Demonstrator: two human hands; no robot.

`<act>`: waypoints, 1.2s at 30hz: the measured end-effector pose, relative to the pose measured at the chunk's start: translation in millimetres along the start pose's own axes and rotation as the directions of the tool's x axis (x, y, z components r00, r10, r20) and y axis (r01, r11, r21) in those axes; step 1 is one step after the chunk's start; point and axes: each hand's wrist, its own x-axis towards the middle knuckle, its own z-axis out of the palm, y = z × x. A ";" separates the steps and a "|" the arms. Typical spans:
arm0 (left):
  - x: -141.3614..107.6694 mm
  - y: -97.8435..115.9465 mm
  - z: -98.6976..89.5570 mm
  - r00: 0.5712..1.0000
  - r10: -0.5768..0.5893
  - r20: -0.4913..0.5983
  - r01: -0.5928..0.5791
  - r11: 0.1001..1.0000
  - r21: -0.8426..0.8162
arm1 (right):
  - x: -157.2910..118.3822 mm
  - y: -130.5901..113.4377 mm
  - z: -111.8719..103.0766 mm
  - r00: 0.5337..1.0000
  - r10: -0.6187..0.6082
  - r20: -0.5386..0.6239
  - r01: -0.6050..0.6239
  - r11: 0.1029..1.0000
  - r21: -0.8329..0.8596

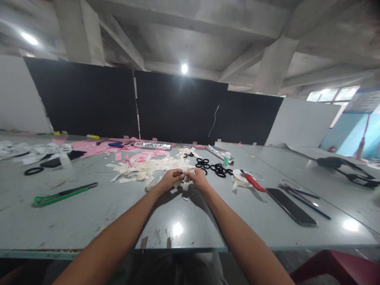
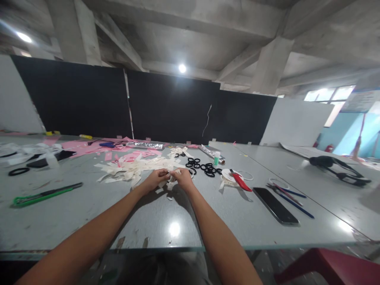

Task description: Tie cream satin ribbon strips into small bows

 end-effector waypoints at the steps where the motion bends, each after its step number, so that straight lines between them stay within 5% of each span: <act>1: 0.1 -0.2 -0.4 1.000 -0.011 0.006 0.011 1.000 0.001 | -0.7 0.6 0.9 1.000 0.027 0.015 -0.027 0.998 0.054; 6: -1.5 -0.1 -3.3 0.997 -0.032 -0.068 0.033 0.999 0.011 | 0.2 10.6 4.1 0.990 0.131 0.051 -0.140 0.953 0.269; 24: 0.7 -5.5 -15.4 0.983 0.059 -0.175 -0.030 0.986 0.166 | -3.4 5.9 2.8 0.979 0.202 0.037 -0.204 0.932 0.299; 32: -4.0 0.2 -5.1 0.988 -0.131 -0.077 0.115 0.977 -0.180 | 2.1 7.6 0.7 0.985 0.169 -0.042 -0.138 0.903 0.406; 36: -5.8 3.6 7.7 0.992 -0.127 -0.015 0.125 0.986 -0.109 | 0.7 5.3 1.4 0.982 0.183 -0.045 -0.136 0.855 0.500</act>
